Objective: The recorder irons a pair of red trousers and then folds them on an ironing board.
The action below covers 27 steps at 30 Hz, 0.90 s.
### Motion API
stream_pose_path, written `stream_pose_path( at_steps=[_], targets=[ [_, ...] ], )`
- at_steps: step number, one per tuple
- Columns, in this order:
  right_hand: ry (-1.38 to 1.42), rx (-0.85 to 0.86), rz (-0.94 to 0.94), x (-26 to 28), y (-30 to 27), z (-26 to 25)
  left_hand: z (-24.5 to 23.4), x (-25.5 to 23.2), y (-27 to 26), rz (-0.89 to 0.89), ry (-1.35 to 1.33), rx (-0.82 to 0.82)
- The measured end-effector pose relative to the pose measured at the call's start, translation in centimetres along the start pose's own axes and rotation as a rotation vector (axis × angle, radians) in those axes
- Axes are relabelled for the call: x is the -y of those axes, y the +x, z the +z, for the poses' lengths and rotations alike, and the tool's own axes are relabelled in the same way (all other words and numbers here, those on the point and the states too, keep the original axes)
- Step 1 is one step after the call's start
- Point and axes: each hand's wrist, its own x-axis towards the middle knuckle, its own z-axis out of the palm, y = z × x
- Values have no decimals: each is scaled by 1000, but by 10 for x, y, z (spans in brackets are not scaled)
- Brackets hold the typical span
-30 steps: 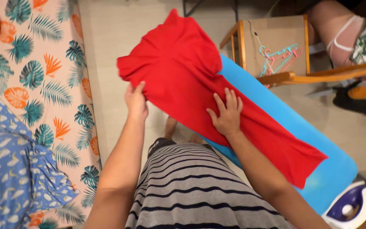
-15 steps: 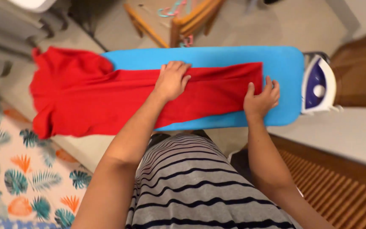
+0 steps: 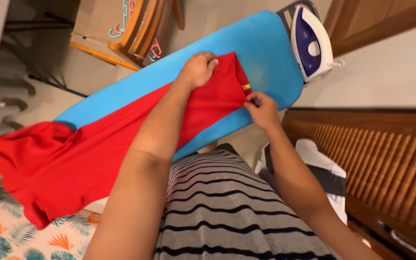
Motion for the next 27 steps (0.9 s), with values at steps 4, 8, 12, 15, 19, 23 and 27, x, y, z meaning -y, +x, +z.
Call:
stream_pose_path(
  at_steps=[4,8,12,15,19,23,27],
  targets=[
    [257,-2,128,-19,-4,-9,2,-15,20,94,-31,86],
    [-117,-35,-35,41,-13,0,-2,-28,29,49,-9,215],
    [404,118,284,26,0,-15,3,-30,40,108,-116,170],
    [865,18,94,-19,8,-42,-14,-72,47,268,-185,135],
    [587,-180,205,-2,21,-36,-8,-86,56,276,-187,93],
    [-5,-240,237,32,20,-30,35,-37,79,197,3,116],
    [-68,-173,144,9,16,-31,25,-41,71,141,102,270]
  ],
)
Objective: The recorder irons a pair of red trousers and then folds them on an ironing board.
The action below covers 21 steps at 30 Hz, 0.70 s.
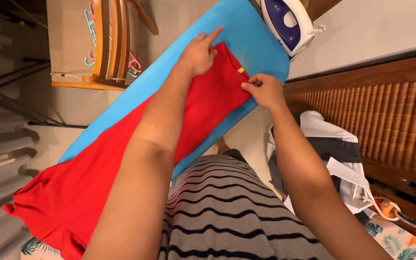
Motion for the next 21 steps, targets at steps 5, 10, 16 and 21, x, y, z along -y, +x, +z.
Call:
stream_pose_path(
  at_steps=[5,10,16,21],
  targets=[
    [231,106,177,14,-1,-17,-32,-25,8,239,169,92],
    [533,115,169,9,14,-26,-54,-39,50,197,368,226],
    [-163,-414,-267,-10,44,0,-12,-42,84,371,475,-146],
    [-290,-456,-301,-1,31,5,16,-35,51,121,247,-256]
  ],
)
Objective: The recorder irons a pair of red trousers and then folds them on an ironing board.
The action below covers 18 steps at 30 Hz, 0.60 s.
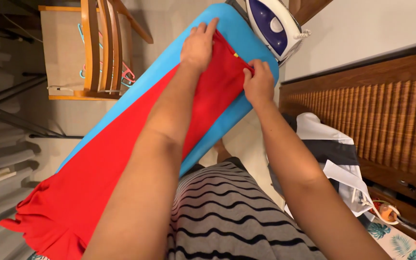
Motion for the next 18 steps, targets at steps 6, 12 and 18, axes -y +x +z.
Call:
stream_pose_path(
  at_steps=[6,12,18],
  targets=[
    [66,52,60,-1,3,-6,-42,17,-43,-153,-25,122],
    [107,104,151,3,11,-17,-6,34,-41,-131,-9,-27],
    [-12,51,20,5,5,-8,-50,54,-109,-166,-23,-101]
  ],
)
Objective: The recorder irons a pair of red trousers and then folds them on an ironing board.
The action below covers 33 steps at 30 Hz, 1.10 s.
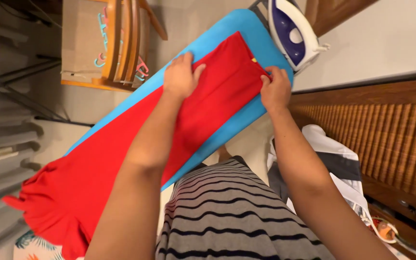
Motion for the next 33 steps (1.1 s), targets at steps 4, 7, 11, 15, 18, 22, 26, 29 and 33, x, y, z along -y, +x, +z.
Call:
stream_pose_path(
  at_steps=[4,7,11,15,18,22,26,29,33],
  targets=[
    [-35,37,-10,-3,-4,6,-66,95,-110,-28,33,-16],
    [-94,38,-72,-8,-1,9,-110,164,-192,-122,155,9],
    [-368,43,-174,32,2,3,-126,227,-259,-336,276,101],
    [-345,-69,-574,92,-10,32,-126,208,-261,-417,310,7],
    [-17,136,-811,155,-56,75,-131,196,-266,-338,393,-181],
    [160,347,-900,184,-97,101,-172,196,-266,-464,327,-78],
    [32,464,-969,177,-91,98,-193,209,-271,-562,297,194],
    [-108,505,-965,161,-74,84,-175,184,-273,-378,387,-168],
    [-299,440,-853,131,-44,69,-135,88,-258,-83,234,-23]
  ],
)
